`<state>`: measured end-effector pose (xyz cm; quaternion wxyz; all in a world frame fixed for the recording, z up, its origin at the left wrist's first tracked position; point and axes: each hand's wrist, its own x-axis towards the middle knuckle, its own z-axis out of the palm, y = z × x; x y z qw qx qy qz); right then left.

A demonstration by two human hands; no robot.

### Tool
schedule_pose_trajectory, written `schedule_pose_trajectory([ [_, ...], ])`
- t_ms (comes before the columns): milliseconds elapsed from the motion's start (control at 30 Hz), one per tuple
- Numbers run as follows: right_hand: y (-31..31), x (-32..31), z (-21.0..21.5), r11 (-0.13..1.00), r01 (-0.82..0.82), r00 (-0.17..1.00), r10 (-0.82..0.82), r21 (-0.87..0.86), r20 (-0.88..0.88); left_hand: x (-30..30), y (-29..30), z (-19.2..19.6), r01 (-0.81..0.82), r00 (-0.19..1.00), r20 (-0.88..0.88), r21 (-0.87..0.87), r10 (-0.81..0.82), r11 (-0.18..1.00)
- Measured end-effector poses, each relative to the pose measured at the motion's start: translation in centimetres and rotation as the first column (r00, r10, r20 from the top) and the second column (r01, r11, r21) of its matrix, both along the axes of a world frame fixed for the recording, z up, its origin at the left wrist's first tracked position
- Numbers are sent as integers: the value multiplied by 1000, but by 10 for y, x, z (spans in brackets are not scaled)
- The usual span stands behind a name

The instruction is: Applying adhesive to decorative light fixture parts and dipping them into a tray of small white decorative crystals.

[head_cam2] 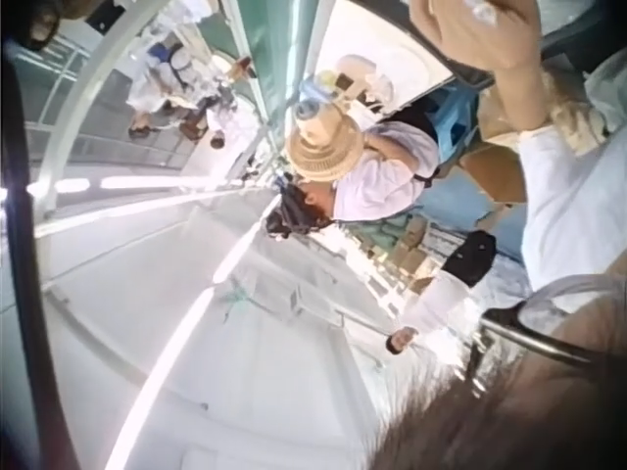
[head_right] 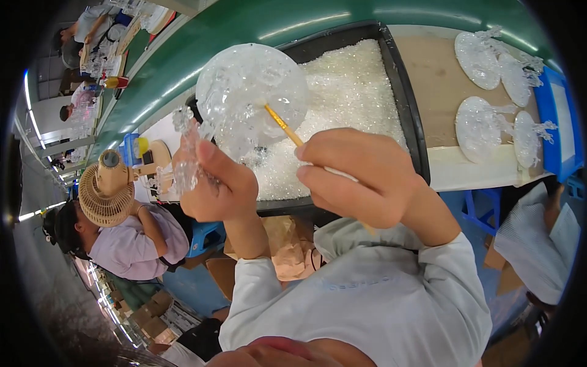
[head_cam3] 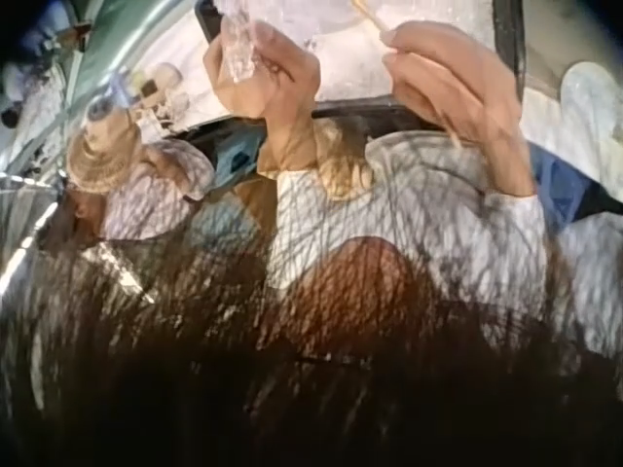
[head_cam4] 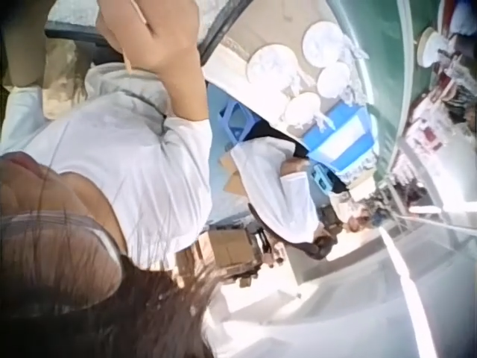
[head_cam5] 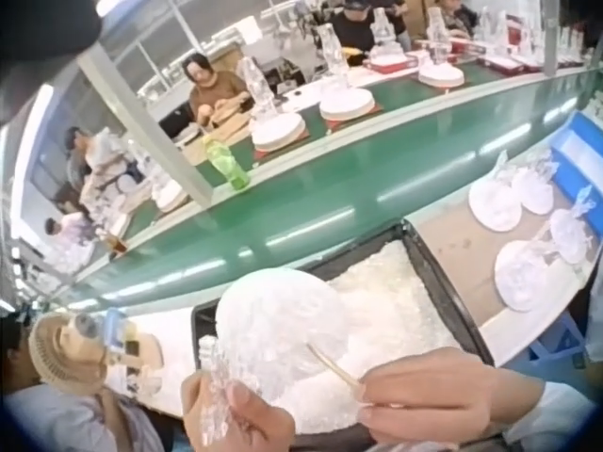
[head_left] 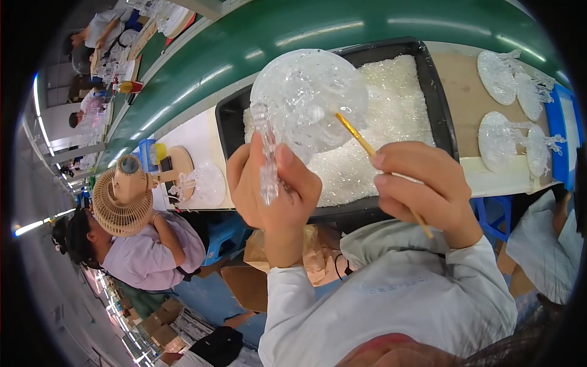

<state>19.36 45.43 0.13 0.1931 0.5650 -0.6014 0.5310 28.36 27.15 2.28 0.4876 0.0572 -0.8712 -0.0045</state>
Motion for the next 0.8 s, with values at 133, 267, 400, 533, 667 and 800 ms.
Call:
schedule_pose_trajectory([
  [133, -7, 4, -2, 1000, -27, 995, 27, 1, -94, 9, 1, 0, 3, 1000, -2, -61, -3, 998],
  [267, 0, 7, 3, 1000, 15, 999, -15, -18, -28, 12, 2, -1, 13, 999, 48, -64, -10, 998],
  [400, 1, 8, -3, 997, -53, 998, 55, 53, -28, 13, 1, -2, 35, 999, 27, -111, -33, 993],
  [533, 3, 11, -2, 1000, -11, 998, 11, -13, -56, 14, -6, -10, 59, 996, -51, -166, -68, 984],
  [667, -4, 7, 2, 997, 63, 992, -68, -52, -102, 17, -3, -10, 5, 1000, -29, -147, -10, 989],
  [800, -2, 9, -4, 990, -95, 994, 88, -102, -72, 12, -3, -7, 28, 999, -34, -138, -33, 990],
])
